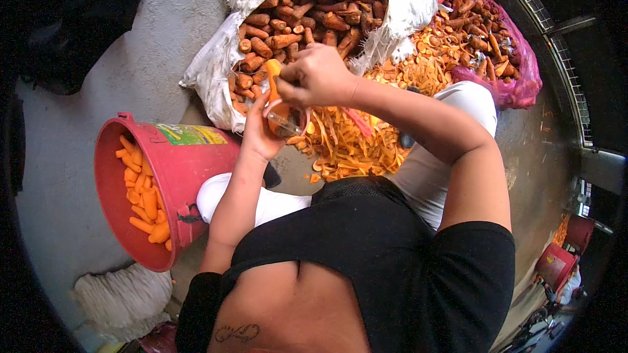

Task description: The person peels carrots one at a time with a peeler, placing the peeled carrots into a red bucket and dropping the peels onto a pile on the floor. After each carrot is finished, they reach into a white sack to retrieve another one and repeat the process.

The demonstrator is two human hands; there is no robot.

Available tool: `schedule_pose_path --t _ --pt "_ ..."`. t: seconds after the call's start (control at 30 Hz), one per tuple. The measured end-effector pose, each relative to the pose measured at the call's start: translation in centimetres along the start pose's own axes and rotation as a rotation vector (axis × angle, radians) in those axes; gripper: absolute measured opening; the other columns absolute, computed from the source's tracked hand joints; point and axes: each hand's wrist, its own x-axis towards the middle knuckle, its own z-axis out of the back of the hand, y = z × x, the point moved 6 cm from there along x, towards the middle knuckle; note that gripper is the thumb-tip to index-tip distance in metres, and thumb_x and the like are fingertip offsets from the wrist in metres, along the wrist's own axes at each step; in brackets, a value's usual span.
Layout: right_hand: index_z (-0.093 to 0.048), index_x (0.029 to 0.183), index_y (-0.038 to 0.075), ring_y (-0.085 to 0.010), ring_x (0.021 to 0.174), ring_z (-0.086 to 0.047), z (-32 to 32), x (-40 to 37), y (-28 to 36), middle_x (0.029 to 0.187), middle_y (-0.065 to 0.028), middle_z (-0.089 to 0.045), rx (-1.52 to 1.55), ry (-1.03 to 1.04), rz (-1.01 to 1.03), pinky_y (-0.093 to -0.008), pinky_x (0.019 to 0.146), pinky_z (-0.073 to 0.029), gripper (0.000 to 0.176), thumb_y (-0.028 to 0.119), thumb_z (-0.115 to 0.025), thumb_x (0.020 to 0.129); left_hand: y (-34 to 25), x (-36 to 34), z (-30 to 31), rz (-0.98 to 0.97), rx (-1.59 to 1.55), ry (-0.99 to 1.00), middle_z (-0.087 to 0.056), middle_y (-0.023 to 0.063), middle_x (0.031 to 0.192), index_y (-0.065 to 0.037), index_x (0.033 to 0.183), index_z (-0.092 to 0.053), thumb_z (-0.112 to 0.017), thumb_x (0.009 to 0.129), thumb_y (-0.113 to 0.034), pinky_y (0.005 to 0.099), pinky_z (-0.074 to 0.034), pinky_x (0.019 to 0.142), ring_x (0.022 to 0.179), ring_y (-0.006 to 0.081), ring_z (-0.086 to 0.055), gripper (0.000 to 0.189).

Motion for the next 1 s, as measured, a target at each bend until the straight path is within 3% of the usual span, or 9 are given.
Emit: schedule_pose_path --t 0.23,0.33,0.53,0.6,0.67,0.8,0.87,0.9,1.0 --pt "-0.057 0.052 0.01 -0.0263 0.048 -0.05 -1.1 -0.6 0.3 0.049 -0.0076 -0.046 -0.014 0.035 0.008 -0.0373 0.049 -0.038 0.025 0.021 -0.065 0.072 0.3 0.5 0.1 0.077 -0.053 0.159 -0.064 0.0098 0.105 -0.009 0.118 -0.056 -0.049 0.092 -0.044 0.0415 -0.055 0.079 0.093 0.0253 -0.064 0.044" --pt "-0.058 0.051 0.01 -0.0258 0.047 -0.05 -1.1 -0.3 0.7 0.048 -0.0074 -0.047 -0.013 0.038 0.033 -0.0373 0.048 -0.039 0.025 0.021 -0.065 0.073 0.2 0.1 -0.8 -0.014 0.032 0.107 -0.063 0.0042 0.096 -0.012 0.117 -0.056 -0.043 0.095 -0.044 0.0339 -0.055 0.069 0.083 0.0172 -0.063 0.042" --pt "-0.063 0.054 0.009 -0.0217 0.04 -0.054 -0.9 0.5 -3.5 0.047 -0.0077 -0.054 -0.048 -0.008 -0.13 -0.0342 0.046 -0.046 0.03 0.023 -0.061 0.08 -0.4 -1.8 -2.2 -0.206 0.199 0.217 -0.063 0.0058 0.097 -0.009 0.116 -0.054 -0.045 0.095 -0.042 0.0321 -0.055 0.067 0.08 0.018 -0.064 0.041" --pt "-0.065 0.058 0.007 -0.0219 0.041 -0.055 0.1 0.5 -7.0 0.048 -0.0074 -0.056 -0.086 0.022 -0.303 -0.0339 0.047 -0.047 0.031 0.025 -0.06 0.082 1.0 -1.9 -2.0 -0.035 0.126 0.266 -0.063 0.0092 0.092 -0.007 0.116 -0.053 -0.044 0.096 -0.041 0.0328 -0.056 0.065 0.076 0.0191 -0.064 0.041" --pt "-0.065 0.06 0.006 -0.0223 0.04 -0.054 -0.1 0.0 -7.2 0.048 -0.0077 -0.056 -0.156 -0.023 -0.249 -0.0329 0.047 -0.047 0.031 0.026 -0.059 0.082 1.7 -2.0 -2.0 0.038 0.098 0.384 -0.063 0.0109 0.088 -0.006 0.116 -0.052 -0.043 0.096 -0.041 0.033 -0.056 0.064 0.073 0.0199 -0.064 0.041" --pt "-0.069 0.062 0.009 -0.0195 0.04 -0.054 -0.1 0.0 -8.2 0.05 -0.0054 -0.059 -0.167 0.055 -0.328 -0.0315 0.046 -0.048 0.029 0.027 -0.058 0.083 1.2 -1.9 -1.6 0.016 0.104 0.282 -0.062 0.0135 0.084 -0.005 0.114 -0.052 -0.042 0.096 -0.042 0.034 -0.056 0.06 0.063 0.0226 -0.063 0.043" --pt "-0.071 0.065 0.015 -0.0154 0.041 -0.054 1.7 0.2 -10.7 0.052 -0.0013 -0.062 -0.259 -0.09 -0.328 -0.0299 0.047 -0.049 0.026 0.028 -0.059 0.084 1.8 -2.3 -1.5 0.096 0.144 0.328 -0.06 0.0149 0.084 -0.007 0.118 -0.049 -0.038 0.096 -0.046 0.0364 -0.056 0.054 0.064 0.0249 -0.063 0.045" --pt "-0.073 0.074 0.016 -0.021 0.047 -0.061 3.4 0.9 -12.0 0.056 -0.0053 -0.063 -0.277 0.06 -0.505 -0.0332 0.052 -0.051 0.032 0.041 -0.056 0.084 2.1 -2.5 -1.6 0.136 0.165 0.354 -0.059 0.0156 0.084 -0.008 0.119 -0.048 -0.036 0.096 -0.047 0.0376 -0.056 0.052 0.064 0.026 -0.064 0.047" --pt "-0.073 0.075 0.018 -0.0174 0.045 -0.06 6.5 0.2 -14.9 0.054 -0.0038 -0.063 -0.606 -0.058 -0.495 -0.0332 0.049 -0.05 0.032 0.041 -0.054 0.086 2.2 -3.6 -2.6 0.134 0.18 0.446 -0.058 0.0158 0.085 -0.006 0.125 -0.045 -0.035 0.097 -0.047 0.0369 -0.055 0.053 0.065 0.026 -0.064 0.051"
